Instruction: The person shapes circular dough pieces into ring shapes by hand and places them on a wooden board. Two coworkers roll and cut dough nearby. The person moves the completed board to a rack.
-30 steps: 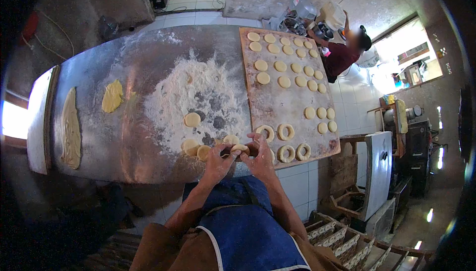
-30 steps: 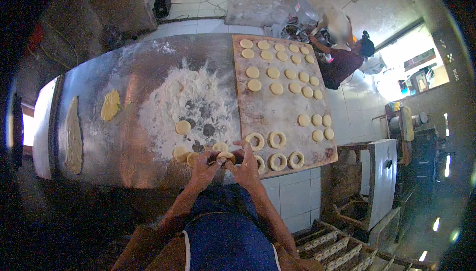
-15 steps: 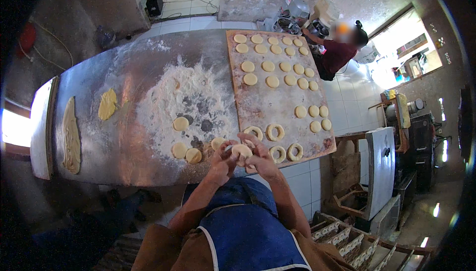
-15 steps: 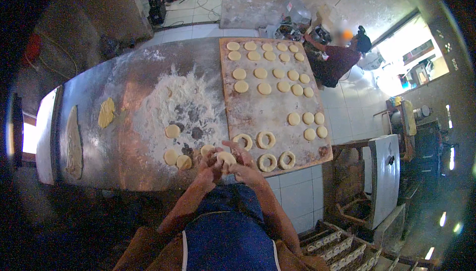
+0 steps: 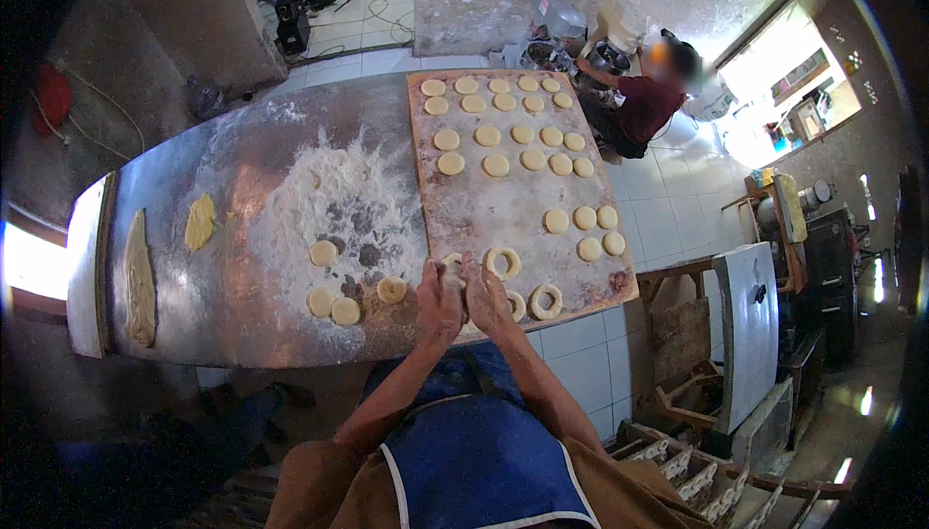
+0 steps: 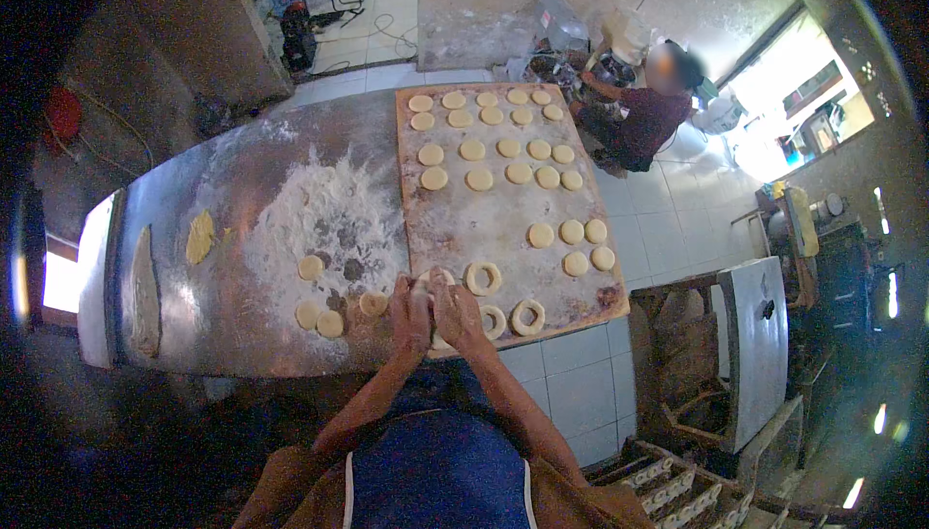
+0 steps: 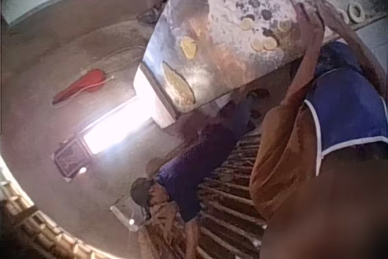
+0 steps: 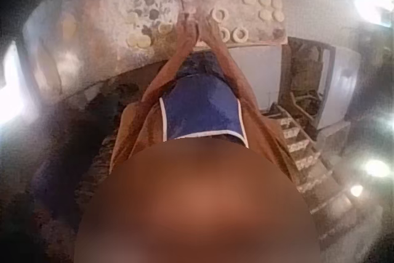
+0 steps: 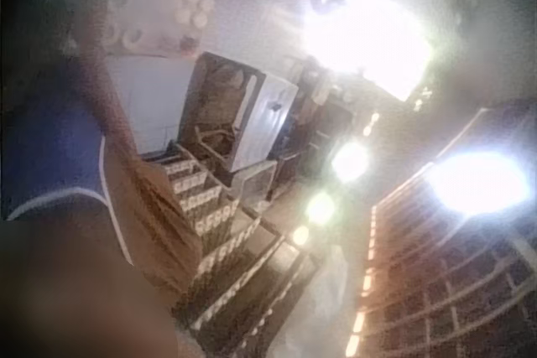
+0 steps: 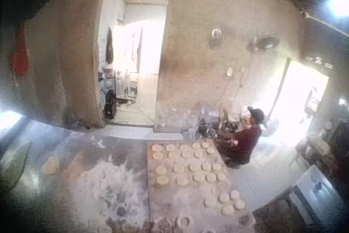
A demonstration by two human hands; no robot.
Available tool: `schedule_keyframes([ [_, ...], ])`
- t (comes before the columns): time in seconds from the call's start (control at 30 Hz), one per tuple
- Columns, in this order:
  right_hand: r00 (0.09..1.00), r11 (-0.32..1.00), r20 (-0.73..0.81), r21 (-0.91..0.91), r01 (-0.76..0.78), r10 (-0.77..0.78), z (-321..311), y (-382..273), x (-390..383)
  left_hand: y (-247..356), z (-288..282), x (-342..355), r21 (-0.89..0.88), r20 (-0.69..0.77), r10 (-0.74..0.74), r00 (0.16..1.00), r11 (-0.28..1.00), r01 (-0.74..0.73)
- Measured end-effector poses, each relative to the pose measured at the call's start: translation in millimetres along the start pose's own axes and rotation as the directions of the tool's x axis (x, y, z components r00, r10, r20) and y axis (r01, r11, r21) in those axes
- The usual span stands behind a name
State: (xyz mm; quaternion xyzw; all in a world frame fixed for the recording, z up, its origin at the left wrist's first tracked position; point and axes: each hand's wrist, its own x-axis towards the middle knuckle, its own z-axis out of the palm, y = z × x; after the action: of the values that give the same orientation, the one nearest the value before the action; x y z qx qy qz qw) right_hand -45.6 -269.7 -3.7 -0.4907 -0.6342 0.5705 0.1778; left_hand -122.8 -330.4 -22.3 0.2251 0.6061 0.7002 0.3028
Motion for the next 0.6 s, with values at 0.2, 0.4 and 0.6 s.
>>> schedule_keyframes([
  [0.2,1.0,0.854,-0.026,0.52,0.008,0.006,-18.0,4.2,-14.1,4.2,26.3,-0.3,-0.207,0.115,-0.353,0.928,0.905,0.37],
  [0.4,0.968,0.923,-0.081,0.291,0.252,-0.239,-44.6,12.9,-26.5,-17.1,43.3,-16.1,-0.165,0.001,-0.357,0.934,0.921,0.352],
  [0.6,0.957,0.933,0.028,0.234,0.274,-0.288,-63.6,35.2,-24.2,-30.7,66.8,-28.6,-0.468,-0.15,-0.491,0.858,0.8,0.376],
])
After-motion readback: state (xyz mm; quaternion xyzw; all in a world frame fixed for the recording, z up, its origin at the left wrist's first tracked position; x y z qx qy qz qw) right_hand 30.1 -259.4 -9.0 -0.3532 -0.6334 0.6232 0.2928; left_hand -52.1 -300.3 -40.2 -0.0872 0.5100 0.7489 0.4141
